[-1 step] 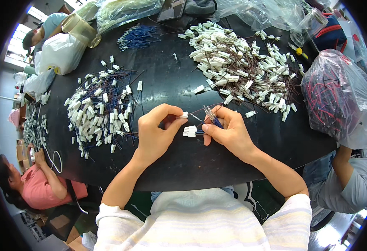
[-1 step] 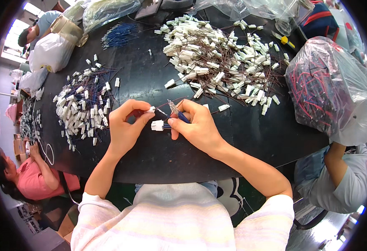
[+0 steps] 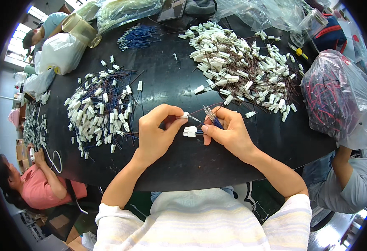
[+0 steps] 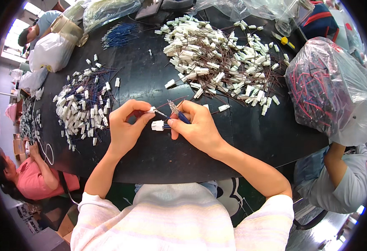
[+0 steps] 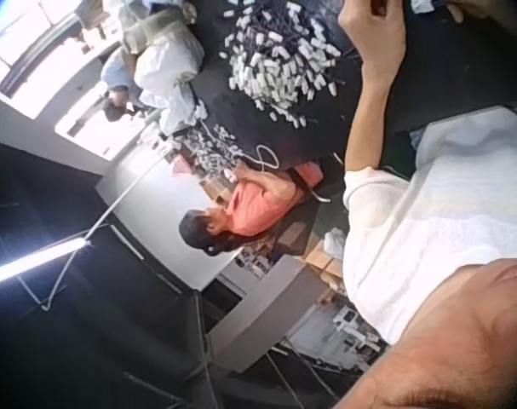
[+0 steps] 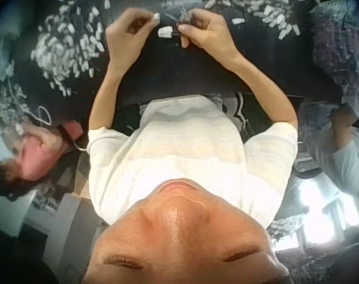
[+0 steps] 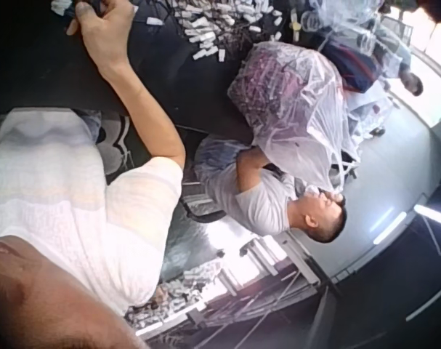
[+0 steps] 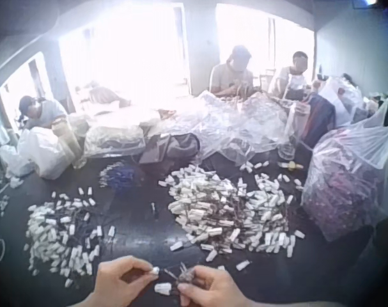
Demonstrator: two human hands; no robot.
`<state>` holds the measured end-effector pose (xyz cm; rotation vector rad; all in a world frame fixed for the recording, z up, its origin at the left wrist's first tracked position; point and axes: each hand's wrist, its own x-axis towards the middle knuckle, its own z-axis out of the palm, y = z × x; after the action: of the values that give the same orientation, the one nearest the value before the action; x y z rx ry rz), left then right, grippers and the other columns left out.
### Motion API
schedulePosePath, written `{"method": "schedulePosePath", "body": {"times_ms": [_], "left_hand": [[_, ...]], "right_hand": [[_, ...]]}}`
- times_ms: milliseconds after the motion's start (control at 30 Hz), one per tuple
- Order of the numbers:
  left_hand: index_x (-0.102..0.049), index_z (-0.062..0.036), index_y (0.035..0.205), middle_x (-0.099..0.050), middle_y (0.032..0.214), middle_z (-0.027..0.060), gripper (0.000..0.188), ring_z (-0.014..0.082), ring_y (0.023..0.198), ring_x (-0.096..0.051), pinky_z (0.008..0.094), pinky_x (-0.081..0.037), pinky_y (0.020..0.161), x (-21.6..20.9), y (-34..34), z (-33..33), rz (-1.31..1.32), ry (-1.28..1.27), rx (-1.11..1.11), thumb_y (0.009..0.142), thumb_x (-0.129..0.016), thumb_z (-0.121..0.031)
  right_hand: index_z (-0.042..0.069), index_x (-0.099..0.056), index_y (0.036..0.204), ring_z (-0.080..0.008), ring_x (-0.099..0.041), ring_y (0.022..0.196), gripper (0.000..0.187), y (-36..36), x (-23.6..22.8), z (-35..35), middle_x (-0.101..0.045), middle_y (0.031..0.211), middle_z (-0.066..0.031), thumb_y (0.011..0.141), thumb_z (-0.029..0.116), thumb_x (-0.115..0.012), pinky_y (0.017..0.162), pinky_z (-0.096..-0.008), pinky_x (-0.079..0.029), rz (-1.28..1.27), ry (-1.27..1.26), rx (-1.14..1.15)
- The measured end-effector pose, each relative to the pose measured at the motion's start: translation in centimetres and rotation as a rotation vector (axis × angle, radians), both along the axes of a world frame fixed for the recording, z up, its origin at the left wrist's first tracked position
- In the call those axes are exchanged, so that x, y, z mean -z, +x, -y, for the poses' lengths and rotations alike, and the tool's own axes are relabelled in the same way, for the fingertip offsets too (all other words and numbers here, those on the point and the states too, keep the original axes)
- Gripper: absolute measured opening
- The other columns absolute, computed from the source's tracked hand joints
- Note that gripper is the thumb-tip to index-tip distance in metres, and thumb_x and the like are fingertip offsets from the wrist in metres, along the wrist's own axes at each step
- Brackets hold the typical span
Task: The person assembles electrical wire harnesses by hand, inserting individual wires into plastic connectors.
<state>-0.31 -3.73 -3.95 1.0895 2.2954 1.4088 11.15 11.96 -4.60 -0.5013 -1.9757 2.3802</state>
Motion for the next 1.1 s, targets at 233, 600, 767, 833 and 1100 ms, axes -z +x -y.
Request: {"method": "schedulePosePath", "body": {"times_ms": [233, 600, 767, 833, 1100], "left_hand": [[-0.06, 0.003, 0.081, -0.062, 0.079, 0.0073, 0.012, 0.0083, 0.066, -0.055, 0.0203, -0.044, 0.06, 0.2, 0.3, 0.2, -0.045, 0.101, 0.03, 0.071, -0.066, 0.006], [-0.061, 0.0027, 0.079, -0.061, 0.073, 0.0087, 0.013, 0.0126, 0.058, -0.056, 0.0223, -0.044, 0.053, 0.7, -0.1, 0.1, -0.088, 0.189, 0.091, 0.068, -0.067, 0.007], [-0.062, 0.0022, 0.08, -0.061, 0.07, 0.0078, 0.014, 0.0112, 0.056, -0.054, 0.0221, -0.042, 0.05, 0.6, -0.2, 0.4, -0.079, 0.116, 0.153, 0.068, -0.068, 0.005], [-0.062, 0.0032, 0.081, -0.062, 0.072, 0.0086, 0.013, 0.0113, 0.059, -0.055, 0.0219, -0.043, 0.054, 0.5, -0.1, 0.5, -0.02, 0.085, 0.165, 0.069, -0.067, 0.007], [-0.062, 0.0045, 0.08, -0.064, 0.074, 0.011, 0.014, 0.0131, 0.063, -0.06, 0.0228, -0.046, 0.056, 0.7, 0.2, 0.1, -0.038, 0.09, 0.238, 0.067, -0.067, 0.008]], "right_hand": [[0.0, -0.054, 0.078, -0.0064, -0.055, 0.058, 0.007, -0.1, 0.1, 0.5, -0.059, 0.061, -0.0029, 0.077, 0.005, -0.058, 0.054, -0.0204, -0.04, -0.034, 0.028, 0.036], [-0.001, -0.054, 0.078, -0.0072, -0.056, 0.056, 0.007, -0.1, 0.5, 0.3, -0.058, 0.063, -0.0033, 0.078, 0.005, -0.058, 0.054, -0.0204, -0.041, -0.039, 0.046, 0.052], [-0.001, -0.055, 0.078, -0.0077, -0.057, 0.059, 0.007, 0.0, -0.3, 0.3, -0.058, 0.063, -0.0035, 0.077, 0.004, -0.058, 0.057, -0.0203, -0.042, -0.021, 0.002, 0.069], [-0.002, -0.055, 0.078, -0.0078, -0.057, 0.06, 0.007, 0.0, -0.5, 0.3, -0.058, 0.064, -0.0037, 0.077, 0.004, -0.058, 0.058, -0.0204, -0.043, -0.001, -0.024, 0.077], [-0.002, -0.058, 0.082, -0.0064, -0.056, 0.062, 0.008, 0.2, 0.2, 0.1, -0.06, 0.064, -0.0031, 0.078, 0.005, -0.06, 0.056, -0.0203, -0.041, -0.06, 0.051, 0.014]]}}
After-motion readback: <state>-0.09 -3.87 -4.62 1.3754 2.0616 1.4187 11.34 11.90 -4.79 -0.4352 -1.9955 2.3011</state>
